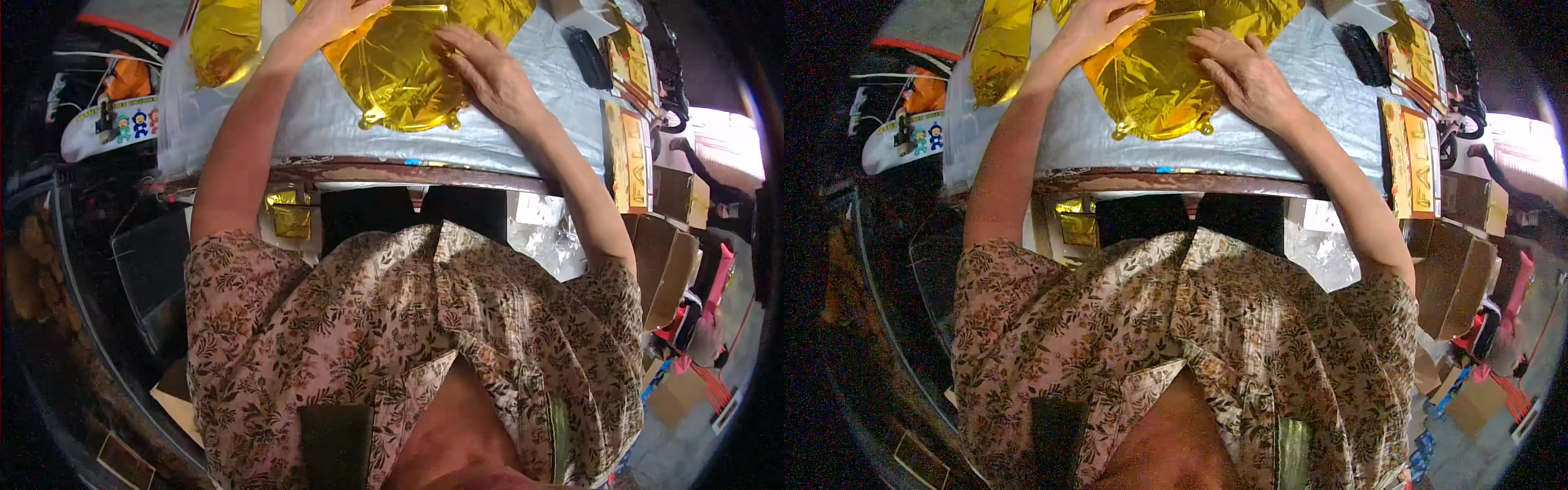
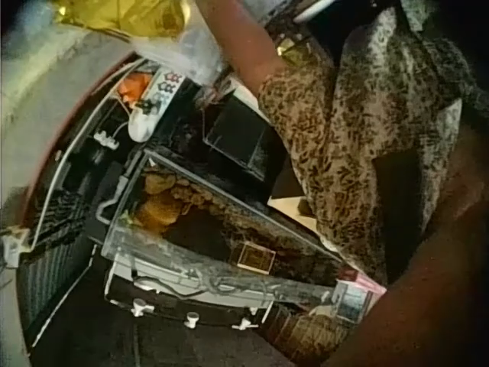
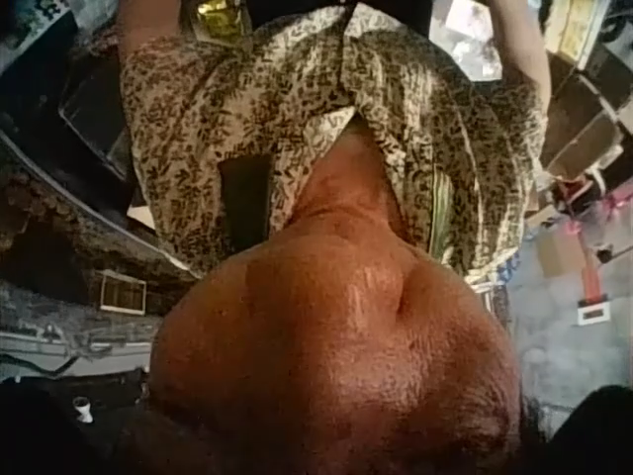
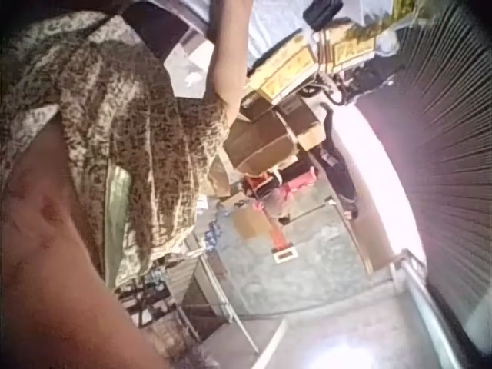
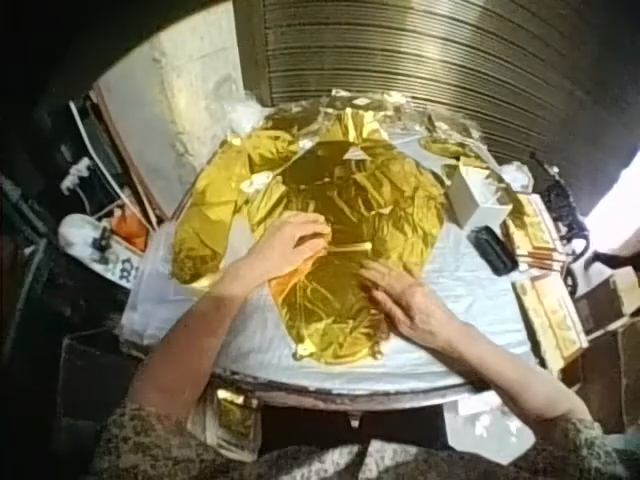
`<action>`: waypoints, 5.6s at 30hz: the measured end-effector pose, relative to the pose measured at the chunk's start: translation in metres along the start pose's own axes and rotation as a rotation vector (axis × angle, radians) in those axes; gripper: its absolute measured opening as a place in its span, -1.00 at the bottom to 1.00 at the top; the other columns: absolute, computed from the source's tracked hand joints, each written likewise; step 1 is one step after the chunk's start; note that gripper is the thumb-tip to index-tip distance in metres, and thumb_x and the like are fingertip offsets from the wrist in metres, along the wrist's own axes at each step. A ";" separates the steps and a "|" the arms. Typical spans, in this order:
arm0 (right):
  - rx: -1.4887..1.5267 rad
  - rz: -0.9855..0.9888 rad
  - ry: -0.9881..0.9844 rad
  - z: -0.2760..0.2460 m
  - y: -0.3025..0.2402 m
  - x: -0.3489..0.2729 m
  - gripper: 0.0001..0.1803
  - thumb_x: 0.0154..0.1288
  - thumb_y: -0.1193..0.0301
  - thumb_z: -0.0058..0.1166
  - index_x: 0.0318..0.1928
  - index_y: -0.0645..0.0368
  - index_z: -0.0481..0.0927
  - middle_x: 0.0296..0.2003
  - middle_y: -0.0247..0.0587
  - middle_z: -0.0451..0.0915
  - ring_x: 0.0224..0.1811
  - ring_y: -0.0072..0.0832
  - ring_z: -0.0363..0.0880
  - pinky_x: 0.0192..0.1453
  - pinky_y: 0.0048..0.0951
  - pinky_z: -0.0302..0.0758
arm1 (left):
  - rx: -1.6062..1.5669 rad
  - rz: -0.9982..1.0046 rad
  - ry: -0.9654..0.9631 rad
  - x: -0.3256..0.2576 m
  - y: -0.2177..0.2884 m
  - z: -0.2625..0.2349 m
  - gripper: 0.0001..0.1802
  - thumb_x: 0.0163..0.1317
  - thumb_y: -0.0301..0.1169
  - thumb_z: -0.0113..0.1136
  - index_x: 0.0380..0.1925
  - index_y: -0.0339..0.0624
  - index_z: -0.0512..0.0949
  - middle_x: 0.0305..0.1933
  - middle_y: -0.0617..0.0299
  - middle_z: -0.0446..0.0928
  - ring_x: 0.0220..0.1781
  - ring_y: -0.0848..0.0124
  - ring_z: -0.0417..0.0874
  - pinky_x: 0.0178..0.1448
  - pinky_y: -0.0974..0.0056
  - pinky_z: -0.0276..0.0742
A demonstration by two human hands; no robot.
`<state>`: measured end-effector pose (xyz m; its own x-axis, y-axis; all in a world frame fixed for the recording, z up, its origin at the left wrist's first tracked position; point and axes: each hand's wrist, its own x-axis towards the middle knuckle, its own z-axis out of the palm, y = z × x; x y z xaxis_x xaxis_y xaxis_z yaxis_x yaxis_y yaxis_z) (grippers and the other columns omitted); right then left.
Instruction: The person folds a gold foil letter balloon by hand on a workspace.
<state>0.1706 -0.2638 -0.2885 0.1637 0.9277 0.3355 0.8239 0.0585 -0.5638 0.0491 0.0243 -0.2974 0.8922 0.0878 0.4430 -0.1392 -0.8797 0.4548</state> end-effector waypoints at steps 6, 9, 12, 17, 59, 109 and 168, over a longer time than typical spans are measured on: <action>-0.315 -0.037 -0.115 0.001 0.008 -0.017 -0.52 0.65 0.22 -0.07 0.46 0.00 0.43 0.50 -0.14 0.36 0.61 -0.16 0.20 0.67 0.04 -0.02 | -0.086 -0.069 0.076 -0.011 0.003 0.011 -0.68 0.41 -0.29 0.23 0.03 -0.25 0.71 0.22 -0.03 0.64 0.27 0.00 0.60 0.35 0.04 0.50; -0.387 -0.065 -0.122 -0.006 0.008 -0.025 -0.50 0.66 0.17 -0.11 0.48 0.00 0.39 0.52 -0.13 0.32 0.62 -0.16 0.18 0.68 0.06 -0.04 | -0.102 -0.056 0.068 -0.006 0.004 0.015 -0.67 0.41 -0.29 0.23 0.05 -0.26 0.70 0.22 -0.04 0.64 0.29 -0.01 0.59 0.36 0.04 0.49; -0.421 -0.052 -0.141 -0.014 0.010 -0.032 -0.48 0.66 0.15 -0.13 0.49 0.01 0.37 0.52 -0.12 0.31 0.63 -0.17 0.16 0.68 0.07 -0.05 | -0.041 -0.033 0.038 -0.003 0.007 0.016 -0.66 0.41 -0.30 0.22 0.06 -0.26 0.69 0.23 -0.04 0.64 0.29 -0.01 0.58 0.37 0.04 0.48; -0.322 -0.067 -0.062 -0.019 0.021 -0.037 -0.46 0.63 0.16 -0.06 0.51 -0.01 0.35 0.51 -0.16 0.33 0.59 -0.22 0.22 0.65 0.12 0.04 | -0.032 -0.040 0.038 -0.002 0.008 0.020 -0.66 0.41 -0.30 0.21 0.06 -0.26 0.69 0.25 -0.04 0.63 0.29 -0.01 0.58 0.38 0.03 0.47; -0.467 -0.095 -0.190 -0.021 -0.026 -0.034 -0.51 0.56 0.26 0.04 0.41 0.08 0.47 0.49 -0.14 0.38 0.60 -0.11 0.22 0.69 0.16 -0.10 | 0.191 0.015 -0.235 -0.053 0.083 0.025 -0.09 0.24 0.40 0.19 0.51 0.27 0.38 0.65 0.08 0.20 0.68 0.03 0.12 0.65 -0.19 -0.05; -0.516 0.134 -0.096 0.009 0.020 0.019 -0.40 0.62 0.04 -0.06 0.52 -0.01 0.34 0.59 -0.25 0.21 0.66 -0.07 0.07 0.62 0.34 -0.11 | 0.489 -0.285 -0.032 -0.079 0.024 0.000 -0.27 0.46 0.15 0.11 0.43 -0.09 0.42 0.58 0.10 0.32 0.61 0.18 0.30 0.56 -0.23 0.14; -0.474 0.079 0.062 0.015 0.028 0.015 -0.46 0.60 0.17 -0.03 0.45 0.12 0.41 0.48 0.02 0.37 0.55 0.00 0.27 0.57 0.17 0.10 | 0.223 0.004 -0.081 -0.065 0.053 0.003 -0.25 0.17 0.25 0.37 0.20 -0.03 0.66 0.38 0.10 0.54 0.43 0.20 0.49 0.51 0.00 0.17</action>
<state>0.1882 -0.2425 -0.3104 0.2557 0.8980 0.3581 0.9618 -0.1988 -0.1882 -0.0152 -0.0295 -0.3047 0.9248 0.0538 0.3766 -0.0529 -0.9622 0.2673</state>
